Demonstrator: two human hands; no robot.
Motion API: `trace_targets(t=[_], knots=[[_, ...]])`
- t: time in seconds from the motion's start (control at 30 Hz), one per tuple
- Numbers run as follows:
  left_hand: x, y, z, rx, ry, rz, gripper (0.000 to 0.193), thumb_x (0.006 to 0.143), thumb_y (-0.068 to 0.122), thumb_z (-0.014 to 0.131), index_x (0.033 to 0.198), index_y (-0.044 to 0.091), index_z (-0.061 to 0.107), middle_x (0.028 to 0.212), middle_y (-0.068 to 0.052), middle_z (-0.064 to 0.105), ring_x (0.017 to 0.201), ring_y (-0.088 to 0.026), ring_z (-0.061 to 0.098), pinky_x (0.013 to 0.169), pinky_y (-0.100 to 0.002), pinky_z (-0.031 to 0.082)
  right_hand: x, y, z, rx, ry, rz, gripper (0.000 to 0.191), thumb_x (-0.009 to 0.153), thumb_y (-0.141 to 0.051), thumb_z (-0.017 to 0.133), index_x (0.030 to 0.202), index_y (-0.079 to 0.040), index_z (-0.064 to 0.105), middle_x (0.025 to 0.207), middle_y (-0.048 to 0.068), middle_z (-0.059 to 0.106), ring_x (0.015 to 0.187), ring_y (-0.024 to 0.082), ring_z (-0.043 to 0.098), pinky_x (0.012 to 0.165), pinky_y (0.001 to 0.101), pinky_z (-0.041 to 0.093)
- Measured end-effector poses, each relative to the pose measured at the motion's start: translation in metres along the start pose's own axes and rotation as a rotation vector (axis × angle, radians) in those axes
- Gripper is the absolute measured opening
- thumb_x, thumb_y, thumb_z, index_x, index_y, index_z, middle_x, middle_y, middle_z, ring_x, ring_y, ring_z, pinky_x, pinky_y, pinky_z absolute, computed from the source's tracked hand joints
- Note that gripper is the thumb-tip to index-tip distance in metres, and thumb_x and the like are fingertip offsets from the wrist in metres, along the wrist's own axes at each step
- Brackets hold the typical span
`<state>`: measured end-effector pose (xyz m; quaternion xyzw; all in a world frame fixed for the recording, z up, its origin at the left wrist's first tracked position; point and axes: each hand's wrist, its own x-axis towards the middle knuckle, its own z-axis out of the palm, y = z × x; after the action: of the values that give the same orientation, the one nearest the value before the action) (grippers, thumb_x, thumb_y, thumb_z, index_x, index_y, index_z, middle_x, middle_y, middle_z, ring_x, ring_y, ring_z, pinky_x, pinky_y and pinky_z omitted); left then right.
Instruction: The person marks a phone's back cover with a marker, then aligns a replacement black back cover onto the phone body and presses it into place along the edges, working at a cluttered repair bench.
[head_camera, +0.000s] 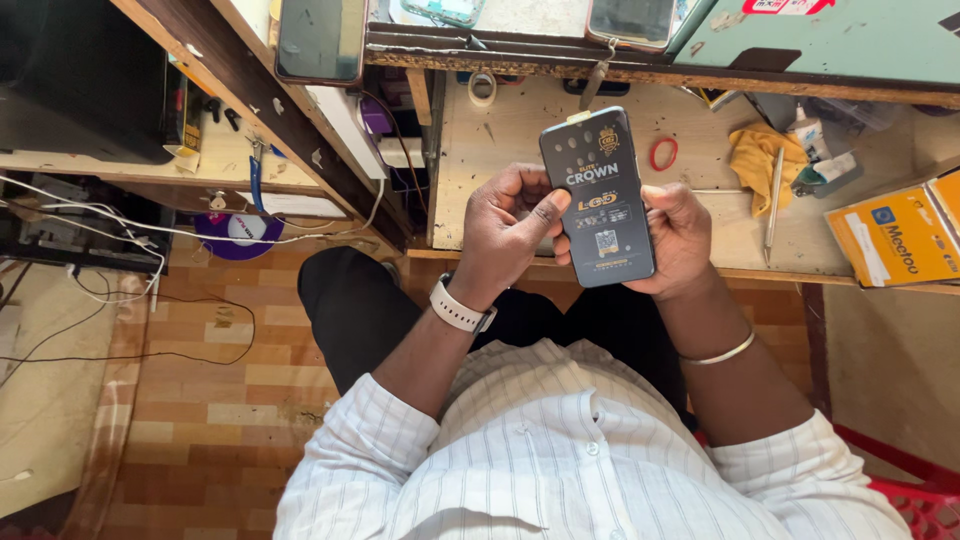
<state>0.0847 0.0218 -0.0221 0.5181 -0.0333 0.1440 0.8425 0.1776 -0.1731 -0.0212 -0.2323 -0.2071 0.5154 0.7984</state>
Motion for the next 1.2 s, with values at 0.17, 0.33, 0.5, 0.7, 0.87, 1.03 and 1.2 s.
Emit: trace_targets(t=[0.17, 0.33, 0.5, 0.7, 0.87, 1.03, 1.2], knots=[[-0.001, -0.004, 0.000, -0.064, -0.021, -0.013, 0.014, 0.102, 0.004, 0.065, 0.111, -0.005, 0.062, 0.088, -0.003, 0.066, 0.074, -0.005, 0.058, 0.066, -0.024, 0.054, -0.001, 0.001, 0.002, 0.015, 0.012, -0.006, 0.073, 0.104, -0.039, 0.042, 0.146, 0.020, 0.047, 0.132, 0.041, 0.061, 0.117, 0.051, 0.067, 0.106, 0.0550, 0.053], [-0.001, -0.002, 0.000, 0.007, -0.026, 0.011, 0.015, 0.103, 0.004, 0.065, 0.114, -0.005, 0.062, 0.090, -0.004, 0.067, 0.076, -0.005, 0.059, 0.070, -0.023, 0.054, 0.000, 0.001, 0.007, 0.012, 0.023, -0.001, 0.071, 0.104, -0.036, 0.044, 0.146, 0.021, 0.047, 0.132, 0.038, 0.063, 0.118, 0.049, 0.067, 0.109, 0.0559, 0.053], [-0.003, 0.001, 0.002, 0.025, -0.012, -0.008, 0.014, 0.102, 0.005, 0.064, 0.112, -0.004, 0.061, 0.092, -0.004, 0.066, 0.072, -0.005, 0.059, 0.064, -0.022, 0.054, 0.002, 0.002, 0.018, -0.005, 0.048, -0.009, 0.071, 0.102, -0.038, 0.045, 0.143, 0.020, 0.049, 0.127, 0.039, 0.064, 0.116, 0.049, 0.067, 0.108, 0.0534, 0.053], [-0.002, -0.008, -0.004, 0.041, -0.026, 0.016, 0.017, 0.104, 0.006, 0.063, 0.117, -0.004, 0.060, 0.097, -0.004, 0.065, 0.077, -0.004, 0.058, 0.069, -0.021, 0.053, 0.009, 0.003, 0.030, 0.035, 0.083, 0.003, 0.066, 0.100, -0.035, 0.050, 0.142, 0.015, 0.052, 0.126, 0.035, 0.065, 0.113, 0.046, 0.068, 0.104, 0.0507, 0.055], [0.005, -0.020, -0.010, -0.185, -0.083, -0.026, 0.022, 0.110, 0.016, 0.065, 0.118, -0.003, 0.056, 0.098, -0.004, 0.062, 0.078, -0.007, 0.057, 0.065, -0.025, 0.051, 0.017, 0.008, 0.046, -0.158, 0.260, -0.064, 0.060, 0.103, -0.035, 0.056, 0.136, 0.015, 0.055, 0.116, 0.029, 0.068, 0.104, 0.035, 0.070, 0.097, 0.0441, 0.057], [0.004, -0.013, -0.006, -0.335, -0.095, -0.182, 0.052, 0.105, 0.047, 0.058, 0.129, 0.001, 0.056, 0.112, -0.006, 0.065, 0.102, -0.013, 0.064, 0.088, -0.031, 0.055, 0.022, 0.017, 0.083, -1.045, 0.575, -0.107, 0.058, 0.100, -0.038, 0.062, 0.137, 0.007, 0.066, 0.098, 0.025, 0.065, 0.085, 0.026, 0.055, 0.075, 0.0392, 0.049], [-0.013, 0.004, 0.004, -0.709, -0.145, -0.380, 0.068, 0.102, 0.063, 0.047, 0.138, 0.006, 0.049, 0.124, -0.011, 0.064, 0.113, -0.023, 0.066, 0.096, -0.040, 0.057, 0.018, 0.035, 0.116, -1.917, 0.598, -0.339, 0.060, 0.096, -0.034, 0.074, 0.137, 0.007, 0.059, 0.131, 0.025, 0.064, 0.119, 0.035, 0.064, 0.099, 0.0413, 0.052]])
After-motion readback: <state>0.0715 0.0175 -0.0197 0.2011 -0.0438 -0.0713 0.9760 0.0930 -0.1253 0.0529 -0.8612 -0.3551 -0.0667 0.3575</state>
